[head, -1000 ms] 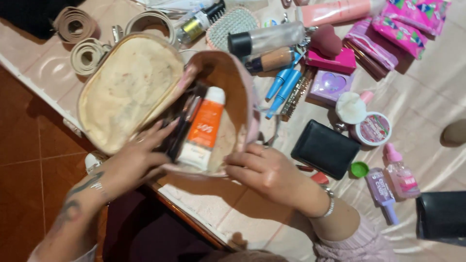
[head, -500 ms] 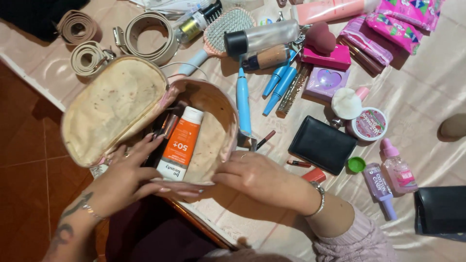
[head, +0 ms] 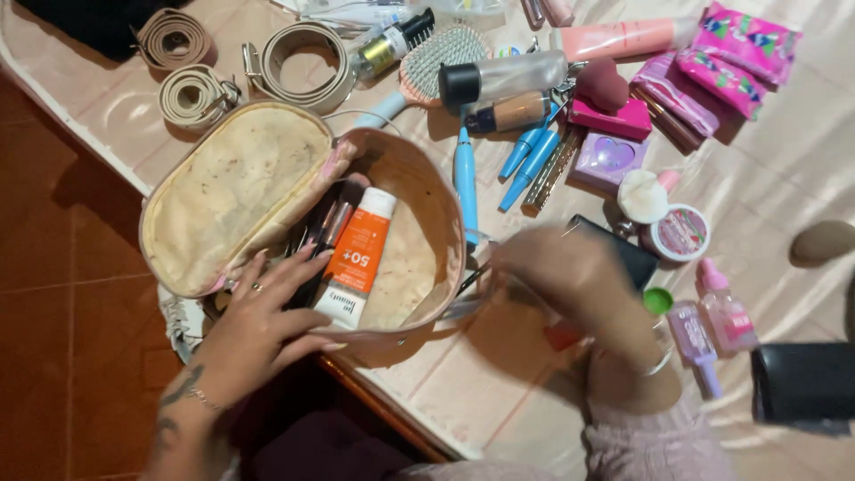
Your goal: The person packs a makeup bag with various cosmetic items and tools including brushes, sponges, and tubes from a bed.
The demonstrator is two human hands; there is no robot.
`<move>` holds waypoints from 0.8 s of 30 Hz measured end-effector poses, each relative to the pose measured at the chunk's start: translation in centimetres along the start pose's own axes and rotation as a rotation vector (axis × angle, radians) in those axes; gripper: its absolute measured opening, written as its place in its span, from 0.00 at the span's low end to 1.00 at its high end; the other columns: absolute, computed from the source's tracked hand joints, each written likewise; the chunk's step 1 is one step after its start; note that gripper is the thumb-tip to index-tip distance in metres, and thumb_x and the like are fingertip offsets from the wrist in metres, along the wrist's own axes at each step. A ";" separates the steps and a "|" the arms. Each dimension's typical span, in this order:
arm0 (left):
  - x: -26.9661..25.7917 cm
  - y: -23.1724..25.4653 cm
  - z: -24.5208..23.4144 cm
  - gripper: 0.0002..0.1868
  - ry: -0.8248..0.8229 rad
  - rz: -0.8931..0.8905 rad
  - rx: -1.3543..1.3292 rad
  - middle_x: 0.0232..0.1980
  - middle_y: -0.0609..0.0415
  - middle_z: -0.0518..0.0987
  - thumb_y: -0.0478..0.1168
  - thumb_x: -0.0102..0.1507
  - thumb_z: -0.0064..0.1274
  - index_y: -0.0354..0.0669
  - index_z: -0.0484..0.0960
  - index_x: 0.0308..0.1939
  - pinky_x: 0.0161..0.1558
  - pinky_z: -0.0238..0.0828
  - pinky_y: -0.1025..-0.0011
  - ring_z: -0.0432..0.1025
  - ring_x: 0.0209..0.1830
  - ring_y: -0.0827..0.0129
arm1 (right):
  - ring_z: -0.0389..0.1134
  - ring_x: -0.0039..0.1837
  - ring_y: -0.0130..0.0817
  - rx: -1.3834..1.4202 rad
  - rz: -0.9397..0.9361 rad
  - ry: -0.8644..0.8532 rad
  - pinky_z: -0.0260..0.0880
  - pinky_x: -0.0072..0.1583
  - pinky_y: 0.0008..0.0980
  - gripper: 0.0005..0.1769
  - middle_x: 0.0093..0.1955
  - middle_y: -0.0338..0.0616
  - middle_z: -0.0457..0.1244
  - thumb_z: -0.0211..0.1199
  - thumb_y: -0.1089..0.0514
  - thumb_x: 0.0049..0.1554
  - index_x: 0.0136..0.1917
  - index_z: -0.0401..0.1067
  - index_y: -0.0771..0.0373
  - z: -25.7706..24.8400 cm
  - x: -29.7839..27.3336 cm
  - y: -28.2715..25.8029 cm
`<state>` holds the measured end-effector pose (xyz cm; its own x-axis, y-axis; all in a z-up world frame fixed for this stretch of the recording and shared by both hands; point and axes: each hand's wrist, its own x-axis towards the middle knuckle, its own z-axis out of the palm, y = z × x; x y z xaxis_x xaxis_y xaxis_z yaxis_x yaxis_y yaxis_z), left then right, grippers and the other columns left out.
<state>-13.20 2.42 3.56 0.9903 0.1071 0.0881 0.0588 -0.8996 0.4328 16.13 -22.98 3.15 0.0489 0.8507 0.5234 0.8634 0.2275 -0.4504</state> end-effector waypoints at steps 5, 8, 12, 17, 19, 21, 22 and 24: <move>-1.4 0.4 1.0 0.13 0.191 0.005 -0.038 0.69 0.46 0.73 0.50 0.53 0.65 0.47 0.87 0.35 0.72 0.49 0.37 0.62 0.75 0.51 | 0.73 0.54 0.46 -0.399 0.366 0.136 0.72 0.55 0.39 0.13 0.53 0.48 0.71 0.72 0.66 0.59 0.58 0.78 0.59 -1.4 -1.3 2.1; -2.1 0.6 1.3 0.13 0.277 0.033 -0.061 0.68 0.48 0.74 0.49 0.54 0.65 0.45 0.87 0.34 0.72 0.51 0.39 0.64 0.73 0.52 | 0.73 0.51 0.45 -0.391 0.545 0.096 0.72 0.53 0.39 0.12 0.50 0.46 0.71 0.71 0.64 0.60 0.57 0.82 0.56 -2.3 -1.9 1.9; -1.7 0.3 2.0 0.12 0.377 0.075 -0.086 0.68 0.47 0.75 0.47 0.56 0.66 0.44 0.87 0.36 0.73 0.50 0.39 0.65 0.73 0.51 | 0.72 0.53 0.48 -0.512 0.574 0.140 0.72 0.54 0.39 0.14 0.53 0.51 0.70 0.73 0.63 0.56 0.57 0.80 0.62 -3.2 -5.3 3.0; -1.2 0.4 3.3 0.12 0.424 0.078 -0.079 0.68 0.46 0.75 0.45 0.58 0.65 0.43 0.87 0.40 0.73 0.49 0.40 0.66 0.73 0.51 | 0.71 0.45 0.48 -0.461 0.751 0.202 0.70 0.47 0.40 0.13 0.50 0.52 0.70 0.76 0.60 0.55 0.54 0.80 0.63 -1.8 -4.9 0.8; -1.2 0.6 3.9 0.09 0.484 0.068 -0.042 0.67 0.48 0.76 0.43 0.58 0.65 0.44 0.86 0.38 0.74 0.49 0.39 0.67 0.72 0.53 | 0.72 0.48 0.44 -0.251 0.805 0.168 0.74 0.53 0.38 0.16 0.50 0.48 0.69 0.70 0.63 0.55 0.58 0.78 0.60 -0.8 -3.7 0.4; -1.6 0.7 4.5 0.09 0.526 0.071 -0.038 0.66 0.48 0.77 0.43 0.58 0.65 0.44 0.85 0.36 0.74 0.49 0.38 0.67 0.72 0.53 | 0.72 0.53 0.47 -0.330 0.627 0.156 0.72 0.57 0.41 0.17 0.53 0.49 0.69 0.71 0.64 0.54 0.57 0.78 0.60 0.8 -2.6 2.3; -1.8 0.7 4.8 0.09 0.557 0.069 -0.036 0.65 0.49 0.77 0.43 0.58 0.66 0.43 0.84 0.35 0.74 0.49 0.38 0.67 0.71 0.54 | 0.71 0.58 0.50 -0.396 0.456 0.137 0.71 0.61 0.44 0.17 0.57 0.50 0.69 0.72 0.65 0.53 0.57 0.78 0.61 1.6 -1.9 3.3; -2.1 0.8 5.0 0.09 0.590 0.062 -0.031 0.65 0.49 0.77 0.43 0.58 0.66 0.43 0.84 0.35 0.74 0.49 0.37 0.67 0.72 0.54 | 0.69 0.62 0.52 -0.413 0.344 0.186 0.69 0.64 0.45 0.21 0.60 0.52 0.68 0.72 0.65 0.55 0.61 0.75 0.62 3.2 0.6 7.1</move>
<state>-14.58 -0.67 -0.74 0.7538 0.2805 0.5942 -0.0092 -0.8997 0.4364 20.73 -19.33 -2.04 0.4175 0.7367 0.5319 0.9049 -0.2838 -0.3172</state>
